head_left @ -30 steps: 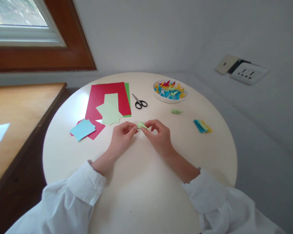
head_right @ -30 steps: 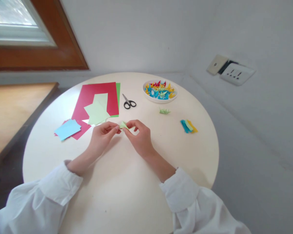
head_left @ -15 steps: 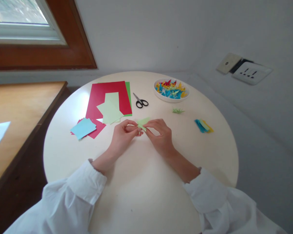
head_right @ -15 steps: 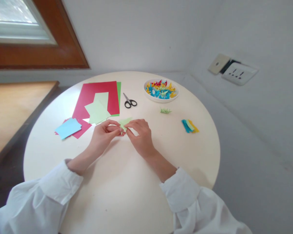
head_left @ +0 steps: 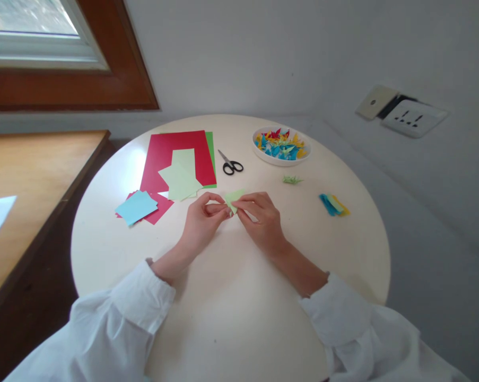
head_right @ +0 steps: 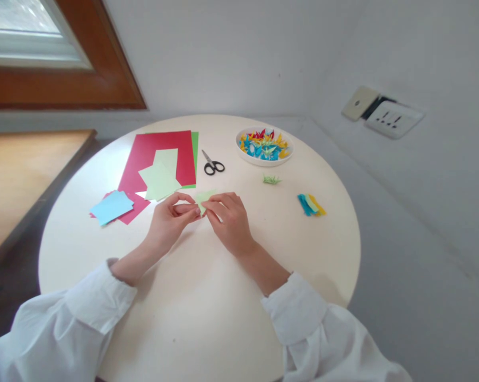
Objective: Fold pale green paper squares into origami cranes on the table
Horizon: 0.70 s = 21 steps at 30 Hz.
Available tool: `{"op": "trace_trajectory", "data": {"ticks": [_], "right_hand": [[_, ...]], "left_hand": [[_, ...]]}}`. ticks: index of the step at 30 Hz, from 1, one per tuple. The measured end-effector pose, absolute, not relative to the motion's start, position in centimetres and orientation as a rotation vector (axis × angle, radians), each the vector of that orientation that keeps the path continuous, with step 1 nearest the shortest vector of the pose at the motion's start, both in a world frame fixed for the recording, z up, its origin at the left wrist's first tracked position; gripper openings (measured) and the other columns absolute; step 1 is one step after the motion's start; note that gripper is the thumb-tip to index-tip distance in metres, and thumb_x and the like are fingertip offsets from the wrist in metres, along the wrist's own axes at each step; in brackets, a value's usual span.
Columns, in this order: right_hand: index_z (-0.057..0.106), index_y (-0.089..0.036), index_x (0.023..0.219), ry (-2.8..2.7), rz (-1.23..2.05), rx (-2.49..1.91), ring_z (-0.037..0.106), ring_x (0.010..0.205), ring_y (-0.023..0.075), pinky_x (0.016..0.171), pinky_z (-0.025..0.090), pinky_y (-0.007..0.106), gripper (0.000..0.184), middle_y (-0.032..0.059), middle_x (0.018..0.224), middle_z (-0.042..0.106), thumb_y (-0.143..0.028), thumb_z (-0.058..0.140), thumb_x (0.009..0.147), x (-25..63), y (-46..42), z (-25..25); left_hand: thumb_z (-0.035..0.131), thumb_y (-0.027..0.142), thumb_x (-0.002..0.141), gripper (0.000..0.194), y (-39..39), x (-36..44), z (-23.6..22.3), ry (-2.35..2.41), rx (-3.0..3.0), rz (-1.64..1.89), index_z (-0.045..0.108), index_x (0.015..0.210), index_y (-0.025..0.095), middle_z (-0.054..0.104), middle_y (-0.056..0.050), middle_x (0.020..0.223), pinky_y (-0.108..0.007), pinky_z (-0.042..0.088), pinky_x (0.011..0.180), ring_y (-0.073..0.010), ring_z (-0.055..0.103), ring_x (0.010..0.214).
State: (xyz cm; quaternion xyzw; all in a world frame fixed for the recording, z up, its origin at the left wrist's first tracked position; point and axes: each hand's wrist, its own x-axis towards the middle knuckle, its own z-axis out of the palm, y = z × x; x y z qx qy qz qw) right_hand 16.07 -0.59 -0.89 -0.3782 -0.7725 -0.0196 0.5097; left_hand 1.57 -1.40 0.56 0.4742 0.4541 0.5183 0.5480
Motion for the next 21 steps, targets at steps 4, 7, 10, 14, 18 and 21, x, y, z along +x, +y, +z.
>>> {"op": "trace_trajectory", "data": {"ticks": [4, 7, 10, 14, 18, 21], "right_hand": [[0.067, -0.022, 0.085, -1.897, -0.061, -0.922, 0.057, 0.080, 0.0179, 0.071, 0.050, 0.033, 0.018, 0.0043, 0.081, 0.066, -0.011, 0.054, 0.082, 16.11, -0.48, -1.05], [0.068, -0.022, 0.086, -1.922, -0.077, -0.927, 0.057, 0.081, 0.0180, 0.072, 0.049, 0.033, 0.019, 0.0045, 0.081, 0.066, -0.011, 0.053, 0.083, 16.11, -0.42, -1.16], [0.068, -0.022, 0.087, -1.950, -0.075, -0.923, 0.056, 0.083, 0.0188, 0.074, 0.049, 0.033, 0.020, 0.0054, 0.083, 0.066, -0.011, 0.052, 0.083, 16.09, -0.39, -1.22], [0.068, -0.021, 0.089, -1.984, -0.094, -0.926, 0.055, 0.084, 0.0197, 0.074, 0.048, 0.034, 0.020, 0.0067, 0.084, 0.066, -0.011, 0.052, 0.083, 16.08, -0.38, -1.21], [0.067, -0.021, 0.090, -2.023, -0.161, -0.945, 0.056, 0.083, 0.0188, 0.072, 0.047, 0.033, 0.019, 0.0057, 0.084, 0.067, -0.011, 0.052, 0.084, 16.11, -0.32, -1.21], [0.067, -0.020, 0.091, -2.059, -0.210, -0.952, 0.056, 0.082, 0.0184, 0.071, 0.046, 0.032, 0.019, 0.0055, 0.084, 0.067, -0.011, 0.052, 0.084, 16.14, -0.26, -1.22]], "left_hand": [[0.067, 0.021, 0.063, 0.022, -1.37, 1.46, 0.38, 1.076, 1.150, 1.227, 0.049, 0.076, 0.018, 0.062, 0.006, 0.053, -0.026, 0.049, 0.065, -0.0110, 0.062, 0.058], [0.067, 0.020, 0.064, 0.021, -1.37, 1.39, 0.32, 1.080, 1.161, 1.230, 0.049, 0.076, 0.018, 0.061, 0.006, 0.053, -0.025, 0.048, 0.064, -0.0110, 0.061, 0.058], [0.066, 0.020, 0.064, 0.021, -1.34, 1.38, 0.34, 1.098, 1.171, 1.236, 0.050, 0.076, 0.018, 0.063, 0.005, 0.055, -0.024, 0.047, 0.063, -0.0110, 0.062, 0.059], [0.065, 0.019, 0.065, 0.019, -1.33, 1.40, 0.38, 1.113, 1.191, 1.229, 0.049, 0.076, 0.018, 0.063, 0.004, 0.055, -0.023, 0.046, 0.062, -0.0108, 0.061, 0.059], [0.064, 0.019, 0.065, 0.018, -1.29, 1.41, 0.26, 1.115, 1.210, 1.223, 0.049, 0.076, 0.018, 0.062, 0.005, 0.055, -0.022, 0.045, 0.060, -0.0108, 0.060, 0.058], [0.064, 0.019, 0.065, 0.018, -1.22, 1.39, 0.15, 1.119, 1.222, 1.224, 0.049, 0.076, 0.018, 0.061, 0.005, 0.055, -0.022, 0.044, 0.059, -0.0104, 0.059, 0.057]]}}
